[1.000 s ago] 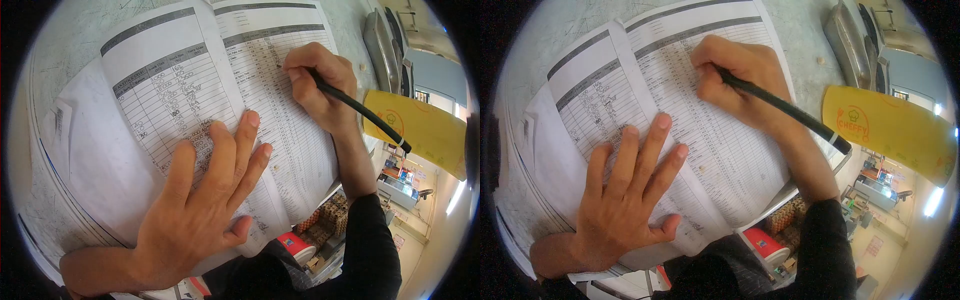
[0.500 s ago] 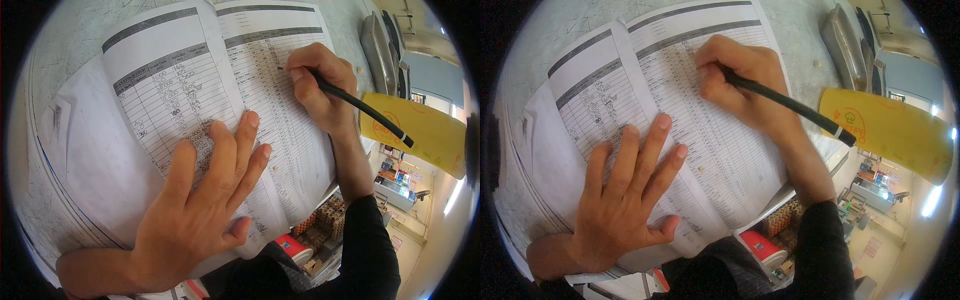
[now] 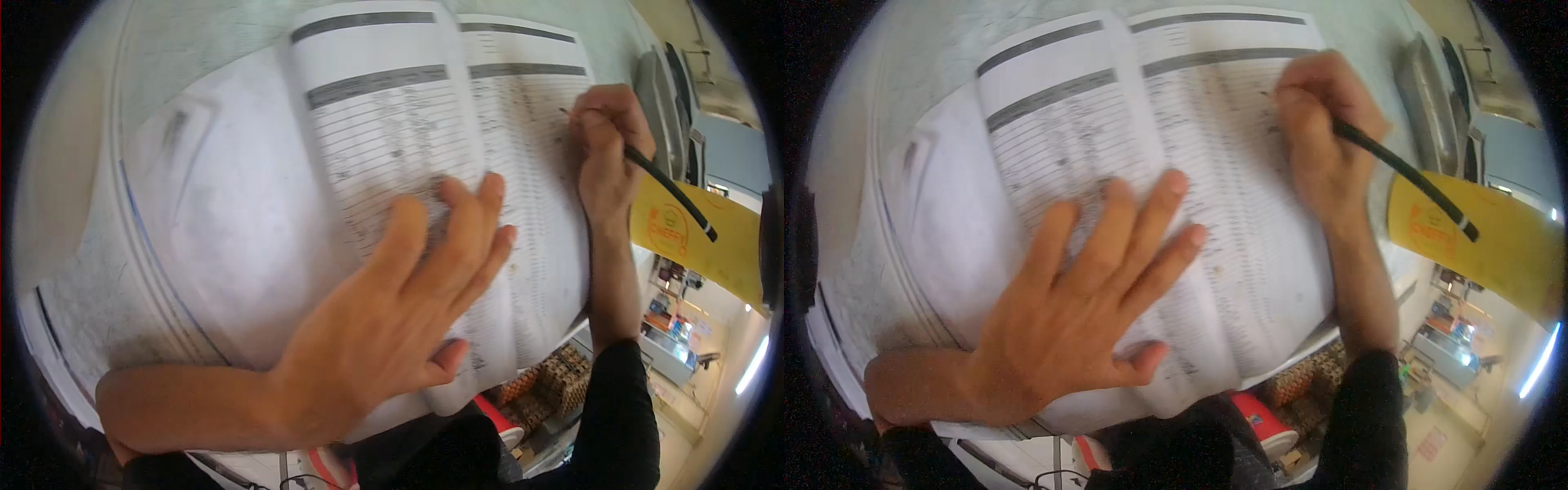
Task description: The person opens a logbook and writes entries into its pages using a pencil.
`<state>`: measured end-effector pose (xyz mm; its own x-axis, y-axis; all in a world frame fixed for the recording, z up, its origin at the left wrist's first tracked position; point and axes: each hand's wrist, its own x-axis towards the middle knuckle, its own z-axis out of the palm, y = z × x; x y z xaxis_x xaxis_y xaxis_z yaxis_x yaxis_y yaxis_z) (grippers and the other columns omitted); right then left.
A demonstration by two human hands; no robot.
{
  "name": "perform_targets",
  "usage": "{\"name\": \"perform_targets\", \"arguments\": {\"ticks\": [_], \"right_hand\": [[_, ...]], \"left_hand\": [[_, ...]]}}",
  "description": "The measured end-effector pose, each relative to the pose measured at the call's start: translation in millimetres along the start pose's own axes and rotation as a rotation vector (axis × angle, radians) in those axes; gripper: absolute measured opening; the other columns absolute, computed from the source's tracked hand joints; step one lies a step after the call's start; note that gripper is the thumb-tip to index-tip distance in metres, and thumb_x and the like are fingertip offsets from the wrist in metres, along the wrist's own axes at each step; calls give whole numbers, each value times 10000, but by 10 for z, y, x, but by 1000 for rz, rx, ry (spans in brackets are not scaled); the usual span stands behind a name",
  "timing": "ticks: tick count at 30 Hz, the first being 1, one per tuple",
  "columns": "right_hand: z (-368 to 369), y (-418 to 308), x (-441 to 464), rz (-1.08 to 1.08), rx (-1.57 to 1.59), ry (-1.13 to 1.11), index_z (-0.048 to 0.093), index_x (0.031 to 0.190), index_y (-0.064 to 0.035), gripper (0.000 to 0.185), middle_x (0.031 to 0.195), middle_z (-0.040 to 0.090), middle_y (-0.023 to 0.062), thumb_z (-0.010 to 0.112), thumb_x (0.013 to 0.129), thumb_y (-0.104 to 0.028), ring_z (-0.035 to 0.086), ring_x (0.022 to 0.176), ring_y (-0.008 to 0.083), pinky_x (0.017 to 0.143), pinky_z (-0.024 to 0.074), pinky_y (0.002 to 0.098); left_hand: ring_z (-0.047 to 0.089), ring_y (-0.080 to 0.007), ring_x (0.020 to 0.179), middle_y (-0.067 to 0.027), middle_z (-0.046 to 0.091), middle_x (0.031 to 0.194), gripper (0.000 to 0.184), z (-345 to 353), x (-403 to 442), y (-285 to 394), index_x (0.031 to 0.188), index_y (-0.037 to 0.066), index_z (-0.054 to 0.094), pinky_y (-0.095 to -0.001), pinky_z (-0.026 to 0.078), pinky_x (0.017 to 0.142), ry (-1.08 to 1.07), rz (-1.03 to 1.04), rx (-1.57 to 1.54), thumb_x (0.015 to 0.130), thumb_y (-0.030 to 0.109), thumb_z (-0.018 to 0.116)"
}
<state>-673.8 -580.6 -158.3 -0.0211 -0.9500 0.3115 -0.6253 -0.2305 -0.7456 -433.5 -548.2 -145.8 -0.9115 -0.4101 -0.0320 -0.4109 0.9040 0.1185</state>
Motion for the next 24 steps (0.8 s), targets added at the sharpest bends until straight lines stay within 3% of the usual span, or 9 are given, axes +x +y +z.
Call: {"name": "perform_targets", "arguments": {"ticks": [8,17,24], "right_hand": [[-6,28,11,25,151,-40,553,854,-21,119,718,545,14,438,825,-11,412,566,37,492,323,184],[69,-1,48,-45,204,39,553,914,-14,135,710,576,42,479,804,12,517,596,68,546,410,196],[-146,-25,-38,16,223,-171,546,852,-16,115,737,600,48,453,796,21,509,601,62,537,402,197]], "left_hand": [[335,-287,1223,-111,314,1424,788,54,-61,31,1329,138,420,-390,346,959,37,-31,-56,718,630,500],[355,-273,1224,-72,388,1388,745,41,-62,37,1314,172,446,-377,364,953,74,-61,-57,729,633,483],[360,-269,1234,-37,430,1362,687,31,-58,56,1299,189,466,-380,357,971,75,-81,-15,764,618,421]]}}
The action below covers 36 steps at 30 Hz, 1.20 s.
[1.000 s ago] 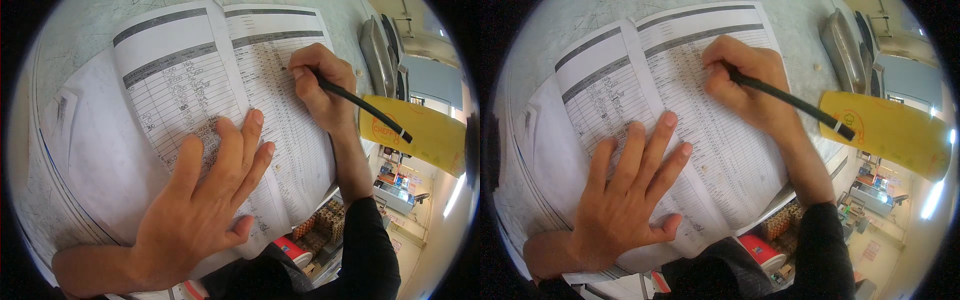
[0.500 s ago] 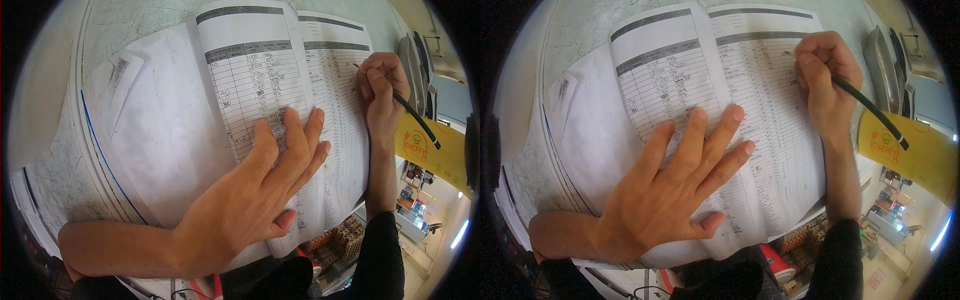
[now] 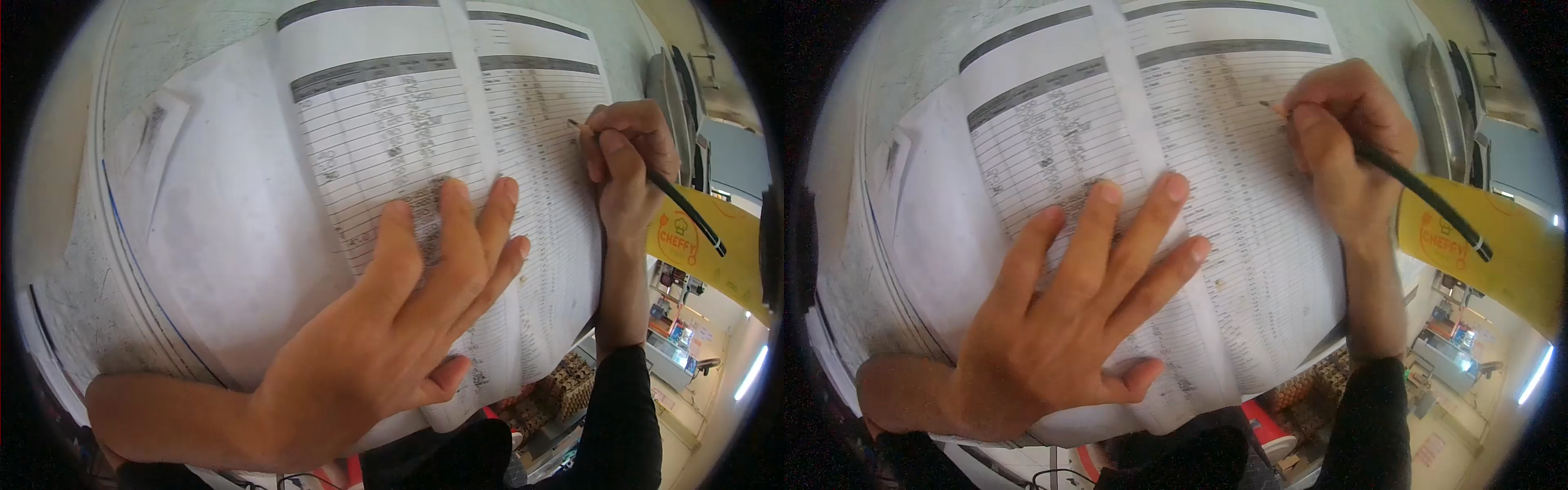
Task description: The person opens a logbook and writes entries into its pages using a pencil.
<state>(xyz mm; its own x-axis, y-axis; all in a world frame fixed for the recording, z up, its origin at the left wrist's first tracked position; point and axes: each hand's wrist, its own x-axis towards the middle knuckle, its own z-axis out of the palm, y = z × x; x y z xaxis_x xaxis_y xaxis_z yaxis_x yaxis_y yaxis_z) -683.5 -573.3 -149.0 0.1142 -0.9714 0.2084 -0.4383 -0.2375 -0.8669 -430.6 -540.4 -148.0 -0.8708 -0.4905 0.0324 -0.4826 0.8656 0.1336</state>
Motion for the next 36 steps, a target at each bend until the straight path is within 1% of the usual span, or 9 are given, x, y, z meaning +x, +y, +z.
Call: {"name": "perform_targets", "arguments": {"ticks": [7,10,13,16,18,20,33,35,36], "right_hand": [[57,9,39,-116,-184,-4,564,793,1,81,703,572,29,500,744,-5,494,593,66,544,391,189],[72,5,48,-152,-251,-18,551,768,-5,61,662,555,31,517,721,-22,504,578,81,528,394,203],[61,36,70,-187,-283,-72,551,767,-16,57,662,552,26,526,719,-34,497,572,81,524,394,212],[77,76,83,-168,-249,-90,547,761,-31,45,654,544,27,529,720,-34,495,559,89,515,390,219],[66,68,87,-170,-222,-99,545,758,-34,42,651,542,28,527,720,-31,496,550,95,511,389,222],[58,40,69,-113,-301,-170,573,793,-14,103,745,613,56,490,742,19,519,616,76,567,411,215],[45,62,110,-191,-380,-237,573,783,-27,93,713,623,68,504,725,-4,539,585,99,538,423,231],[87,75,111,-256,-359,-168,534,773,-54,67,618,521,42,560,711,-53,519,508,145,491,403,256],[82,70,107,-258,-359,-167,534,773,-54,67,618,521,42,560,711,-53,519,508,145,491,403,256]], "left_hand": [[319,-278,1263,-35,410,1376,611,40,-6,4,1288,200,478,-399,336,990,-18,-23,-33,814,572,374],[317,-282,1262,-33,400,1383,596,213,-64,-37,1292,193,470,-407,332,990,62,-22,-26,847,558,316],[319,-285,1258,-39,401,1381,591,166,5,-66,1299,186,459,-415,335,982,136,113,264,872,542,260],[316,-284,1258,-48,410,1372,594,-46,28,49,1299,182,458,-414,340,974,-133,-81,-54,885,537,223],[311,-284,1260,-52,412,1370,597,-46,31,33,1297,182,460,-415,341,973,-147,-66,-53,890,541,212],[310,-282,1261,-50,413,1369,601,-35,29,32,1294,182,462,-414,340,973,-137,-62,-50,892,545,203],[321,-274,1256,-41,415,1368,595,-62,40,42,1283,195,477,-413,330,986,-133,-76,-48,886,555,217],[321,-277,1256,-43,410,1372,596,-84,46,36,1283,191,477,-412,330,987,-168,-54,-13,886,554,220],[321,-278,1256,-43,409,1373,596,-77,41,35,1283,190,477,-412,329,987,-180,-43,8,886,553,221]]}}
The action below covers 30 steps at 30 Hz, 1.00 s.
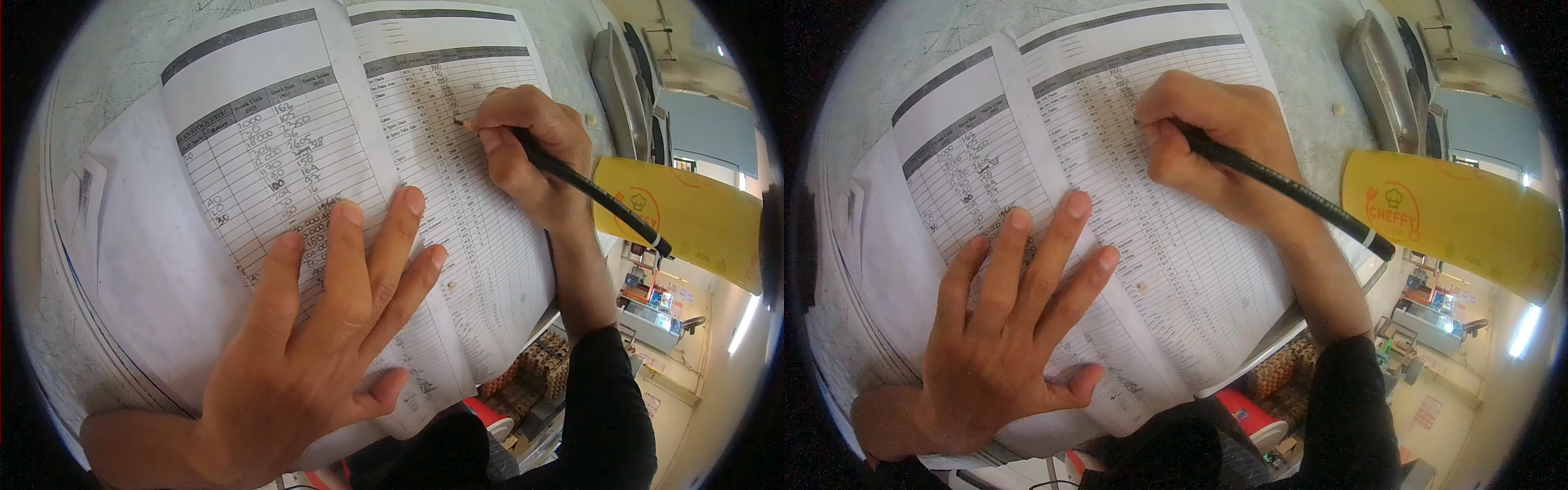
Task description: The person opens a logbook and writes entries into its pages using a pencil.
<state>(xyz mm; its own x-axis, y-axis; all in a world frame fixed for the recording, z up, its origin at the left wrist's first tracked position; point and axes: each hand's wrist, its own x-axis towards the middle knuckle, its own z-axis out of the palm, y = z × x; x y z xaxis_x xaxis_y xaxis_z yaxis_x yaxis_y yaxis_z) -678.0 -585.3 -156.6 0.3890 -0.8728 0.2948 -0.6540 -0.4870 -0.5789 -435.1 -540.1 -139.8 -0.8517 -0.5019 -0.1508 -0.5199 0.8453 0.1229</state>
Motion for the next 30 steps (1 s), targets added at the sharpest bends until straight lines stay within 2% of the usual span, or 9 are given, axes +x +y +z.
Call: {"name": "perform_targets", "arguments": {"ticks": [7,10,13,16,19,22,25,27,30], "right_hand": [[10,-36,3,55,-43,17,538,766,-51,66,617,533,39,560,704,-46,533,517,145,502,420,255],[-5,-12,-6,52,-51,5,537,763,-53,60,614,532,34,559,707,-52,530,515,137,498,419,254],[26,7,-5,46,-52,15,535,761,-55,56,613,531,29,560,711,-64,525,511,131,494,415,248],[-6,-17,-10,54,-52,37,534,762,-60,58,614,530,27,563,714,-72,522,508,129,490,411,243],[1,-16,-15,63,-63,24,535,766,-63,61,613,527,27,564,713,-67,521,507,129,491,410,241],[-32,-58,-7,90,-97,-13,555,777,-40,61,661,565,39,538,720,-30,519,543,103,518,409,223],[-40,-58,-9,113,-100,-29,571,781,-18,80,702,598,49,511,731,-1,505,572,74,536,400,204],[-33,-37,-17,95,-56,-18,568,775,-19,73,692,590,47,509,734,-3,496,565,73,529,393,202],[-37,-36,-26,145,-51,-7,557,784,-43,73,614,529,22,572,717,-68,503,524,97,499,398,228]], "left_hand": [[332,-276,1251,-43,420,1365,598,9,-23,-37,1283,182,478,-407,329,990,-14,50,54,884,550,228],[333,-273,1252,-42,424,1362,598,162,-23,-6,1285,186,476,-408,331,989,86,-30,-63,881,551,229],[332,-271,1253,-41,422,1364,599,244,13,-85,1288,187,473,-409,331,990,329,73,105,879,550,231],[331,-270,1255,-40,420,1365,600,46,-14,16,1295,187,465,-409,329,992,32,-13,7,878,550,233],[330,-271,1255,-40,417,1368,598,162,-5,20,1299,189,459,-409,326,995,89,-44,-68,879,548,232],[330,-273,1254,-40,413,1371,597,377,10,-78,1303,190,455,-408,325,996,411,25,132,881,546,228],[330,-273,1254,-40,412,1372,594,268,12,-124,1305,192,453,-403,327,996,308,107,218,883,542,222],[329,-273,1254,-29,408,1376,589,93,24,-29,1312,198,444,-398,328,997,150,26,-10,880,541,237],[327,-265,1255,-17,404,1380,611,70,12,-42,1313,201,443,-394,329,998,128,20,19,851,569,286]]}}
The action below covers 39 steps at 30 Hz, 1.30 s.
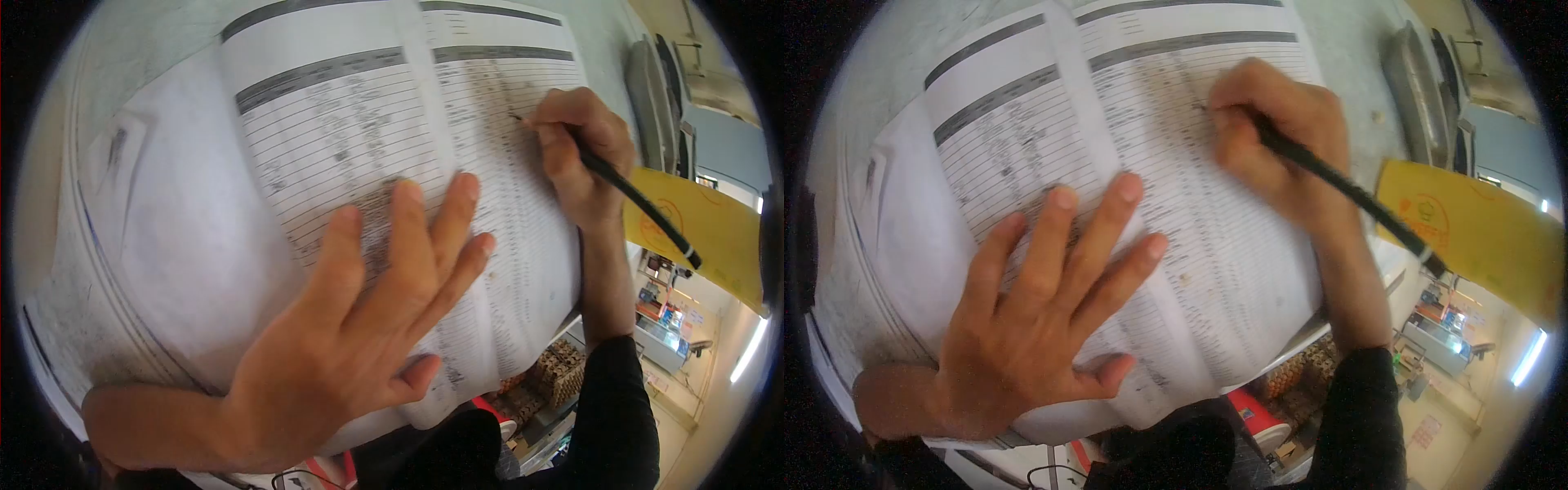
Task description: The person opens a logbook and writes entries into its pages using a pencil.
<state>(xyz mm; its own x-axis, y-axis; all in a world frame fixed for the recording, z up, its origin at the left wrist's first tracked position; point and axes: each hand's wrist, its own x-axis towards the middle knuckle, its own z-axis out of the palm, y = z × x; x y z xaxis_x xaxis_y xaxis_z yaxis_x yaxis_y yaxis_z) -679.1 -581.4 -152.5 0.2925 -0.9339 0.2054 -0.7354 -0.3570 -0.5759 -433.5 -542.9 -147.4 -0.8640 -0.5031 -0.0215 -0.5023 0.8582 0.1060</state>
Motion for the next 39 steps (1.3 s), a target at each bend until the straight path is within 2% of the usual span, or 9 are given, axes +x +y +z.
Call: {"name": "perform_targets", "arguments": {"ticks": [4,7,13,16,25,28,31,32,39], "right_hand": [[32,62,-55,-37,140,143,571,787,-3,85,668,557,22,536,733,-59,486,548,77,508,388,208],[19,94,-55,-131,139,66,571,786,-3,86,658,554,21,529,728,-49,486,545,77,502,387,209],[29,8,-20,-44,119,42,559,763,-36,64,626,540,30,536,703,-34,508,528,105,501,408,221],[18,38,-14,-114,84,10,544,780,-24,98,635,552,50,502,717,38,471,521,90,484,379,219],[43,50,23,-240,40,-43,530,778,-3,160,602,543,68,471,706,126,422,478,83,428,329,224],[40,61,19,-242,31,-41,532,777,-5,155,608,550,69,475,708,122,428,479,85,428,331,223],[57,54,13,-204,40,-11,538,760,-35,110,609,540,50,519,688,46,480,496,113,456,373,233],[55,47,11,-160,61,3,542,741,-65,88,605,525,32,560,665,-25,528,511,140,483,415,244],[37,18,0,-105,15,2,548,757,-67,69,599,525,27,558,693,-45,525,508,129,483,412,238]], "left_hand": [[321,-252,1260,-6,397,1386,670,36,-30,8,1312,202,446,-388,329,1000,16,-14,-74,788,613,377],[313,-249,1266,-14,396,1387,704,48,-31,12,1310,200,451,-387,329,1000,46,-23,-95,752,629,421],[300,-264,1276,-26,403,1381,658,102,-32,-28,1304,199,457,-393,324,1003,25,5,-68,781,595,398],[299,-269,1276,-29,410,1376,627,319,-109,-74,1298,192,464,-400,314,1009,135,94,244,812,574,356],[311,-270,1263,-31,416,1370,587,392,-131,-29,1283,189,480,-403,302,1017,113,115,196,855,546,292],[314,-268,1261,-27,419,1368,579,329,31,79,1275,187,489,-405,300,1017,414,-83,-106,863,538,280],[310,-266,1262,-24,423,1365,573,-25,-34,49,1269,188,495,-407,299,1016,-104,-72,-139,863,532,283],[307,-266,1264,-23,424,1364,571,-17,-27,46,1267,189,498,-408,299,1017,-80,-59,-99,858,530,292],[313,-265,1261,-24,430,1360,573,325,-127,-60,1262,194,504,-405,311,1009,135,81,140,842,535,316]]}}
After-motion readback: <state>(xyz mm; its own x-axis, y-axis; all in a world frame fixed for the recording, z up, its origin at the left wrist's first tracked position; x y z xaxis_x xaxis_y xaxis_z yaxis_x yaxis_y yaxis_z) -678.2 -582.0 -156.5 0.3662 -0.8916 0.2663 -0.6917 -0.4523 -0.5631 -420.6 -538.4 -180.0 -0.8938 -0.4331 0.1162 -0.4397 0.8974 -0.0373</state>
